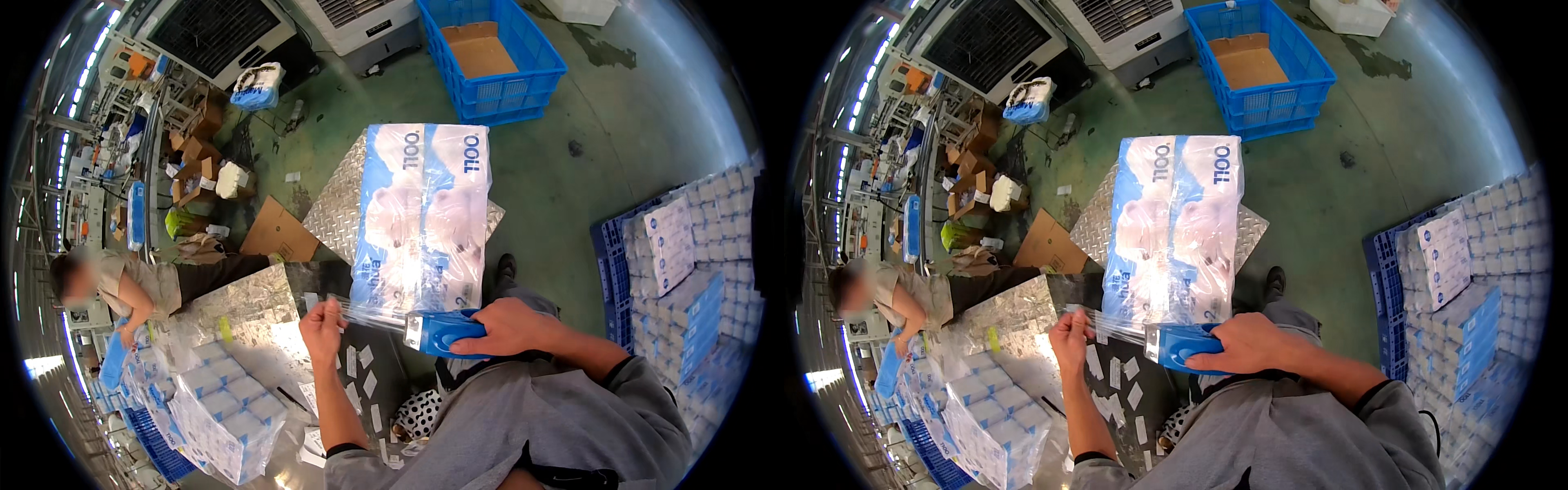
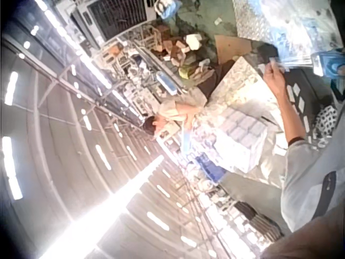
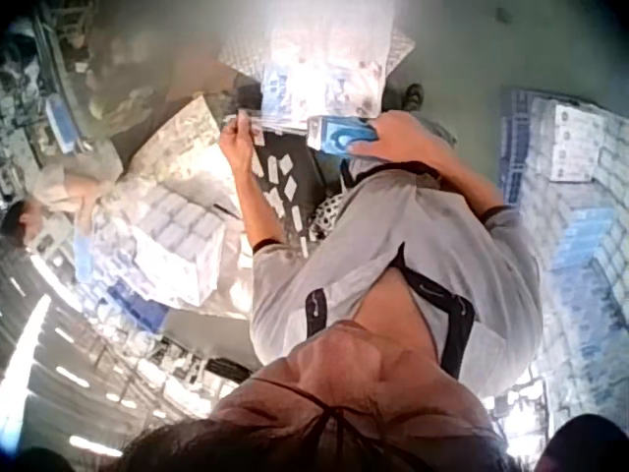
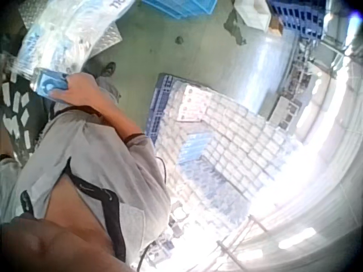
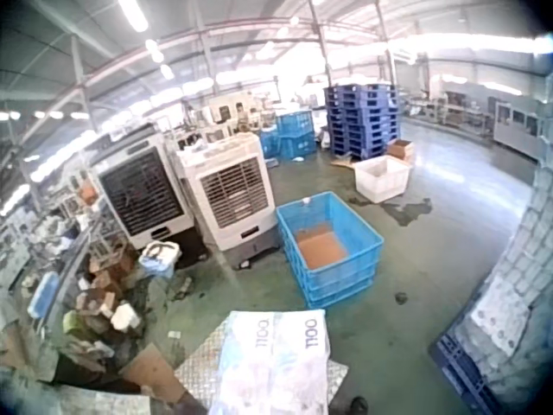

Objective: The person wraps stacks of white tissue paper packs in clear plastic bags and seals them using a handheld tape dispenser. The sealed packages are then placed into a blue plastic crate.

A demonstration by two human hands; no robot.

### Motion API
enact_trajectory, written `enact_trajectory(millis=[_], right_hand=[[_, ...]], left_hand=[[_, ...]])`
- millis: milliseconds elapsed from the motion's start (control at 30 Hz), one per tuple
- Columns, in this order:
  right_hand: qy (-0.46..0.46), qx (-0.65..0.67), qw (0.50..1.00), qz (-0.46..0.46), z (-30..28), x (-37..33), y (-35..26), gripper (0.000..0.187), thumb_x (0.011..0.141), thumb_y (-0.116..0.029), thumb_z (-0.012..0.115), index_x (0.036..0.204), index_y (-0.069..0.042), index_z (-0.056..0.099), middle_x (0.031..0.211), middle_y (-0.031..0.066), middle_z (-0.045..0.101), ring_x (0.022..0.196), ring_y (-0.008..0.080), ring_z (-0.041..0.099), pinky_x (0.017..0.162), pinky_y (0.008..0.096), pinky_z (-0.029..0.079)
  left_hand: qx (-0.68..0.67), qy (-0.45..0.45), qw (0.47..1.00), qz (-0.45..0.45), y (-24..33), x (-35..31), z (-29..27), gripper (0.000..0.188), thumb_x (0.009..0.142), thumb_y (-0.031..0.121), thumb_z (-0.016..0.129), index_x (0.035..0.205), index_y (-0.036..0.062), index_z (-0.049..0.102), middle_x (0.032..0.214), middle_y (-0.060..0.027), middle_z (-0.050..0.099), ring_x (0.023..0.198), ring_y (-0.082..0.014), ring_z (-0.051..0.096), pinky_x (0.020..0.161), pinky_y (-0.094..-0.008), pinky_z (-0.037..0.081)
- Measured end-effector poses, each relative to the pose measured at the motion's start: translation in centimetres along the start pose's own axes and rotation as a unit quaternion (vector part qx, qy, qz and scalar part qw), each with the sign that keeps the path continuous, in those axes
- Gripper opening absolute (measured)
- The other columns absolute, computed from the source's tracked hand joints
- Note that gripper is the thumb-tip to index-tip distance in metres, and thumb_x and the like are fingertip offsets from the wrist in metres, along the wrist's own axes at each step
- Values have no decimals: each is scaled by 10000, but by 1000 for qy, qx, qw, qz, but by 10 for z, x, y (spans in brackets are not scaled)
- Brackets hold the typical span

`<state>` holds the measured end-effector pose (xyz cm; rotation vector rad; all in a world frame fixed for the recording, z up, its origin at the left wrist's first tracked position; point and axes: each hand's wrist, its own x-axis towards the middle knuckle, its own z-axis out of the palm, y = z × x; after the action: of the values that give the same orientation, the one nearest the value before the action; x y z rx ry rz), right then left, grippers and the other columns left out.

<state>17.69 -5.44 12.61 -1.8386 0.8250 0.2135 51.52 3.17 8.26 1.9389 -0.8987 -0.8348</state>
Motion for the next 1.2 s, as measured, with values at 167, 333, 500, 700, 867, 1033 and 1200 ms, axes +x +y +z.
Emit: enact_trajectory(millis=[167, 333, 500, 700, 867, 1033, 1200], right_hand=[[-8, 5, 999, 32, -12, 6, 0, 759, 832, -735, 489, 706, -13, 685, 650, 155, 650, 658, 316, 670, 619, 395, 515], [-4, 84, 993, 81, -20, 15, -9, 691, 839, -700, 522, 730, -45, 714, 645, 59, 685, 651, 224, 689, 639, 344, 527], [21, 95, 989, 112, -12, 12, 11, 703, 814, -713, 544, 763, -35, 723, 652, 73, 687, 664, 235, 694, 645, 344, 531], [39, 63, 987, 140, 1, 16, 28, 733, 793, -732, 539, 736, -25, 724, 646, 76, 685, 665, 248, 691, 647, 350, 531], [27, 89, 988, 122, -2, 19, 33, 719, 802, -717, 540, 751, -26, 730, 648, 73, 687, 667, 238, 692, 653, 345, 531], [5, 114, 987, 114, -6, 19, 35, 687, 818, -686, 550, 775, -25, 730, 654, 66, 690, 670, 213, 690, 666, 331, 527], [-18, 119, 988, 93, -10, 11, 33, 650, 842, -666, 537, 774, -48, 730, 667, 49, 694, 684, 203, 690, 668, 327, 525]], left_hand=[[66, 100, 993, 20, -40, 46, -28, 378, 962, 302, 610, 730, 3, 626, 571, -13, 551, 520, -82, 512, 516, -237, 422], [194, 89, 974, 80, -59, 79, -7, 391, 964, 350, 581, 763, 20, 644, 591, -18, 567, 527, -94, 533, 517, -266, 424], [187, -20, 982, 15, -84, 93, 27, 379, 959, 352, 581, 784, 25, 656, 603, -22, 587, 569, -93, 551, 541, -304, 429], [-164, -203, 955, -138, -197, 101, 55, 321, 910, 190, 621, 1153, -18, 649, 906, -92, 723, 811, -144, 666, 741, -287, 515], [121, 8, 993, 8, -159, 93, 37, 396, 952, 201, 555, 1251, -57, 569, 1072, -159, 695, 962, -260, 665, 863, -327, 504], [243, 32, 943, 225, -17, 13, 84, 547, 1026, 335, 336, 1431, -28, 392, 1483, -213, 393, 1387, -371, 347, 1150, -435, 231], [332, -11, 897, 291, -29, -7, 111, 645, 1018, 430, 193, 1448, -15, 375, 1511, -202, 356, 1421, -357, 298, 1162, -494, 166]])
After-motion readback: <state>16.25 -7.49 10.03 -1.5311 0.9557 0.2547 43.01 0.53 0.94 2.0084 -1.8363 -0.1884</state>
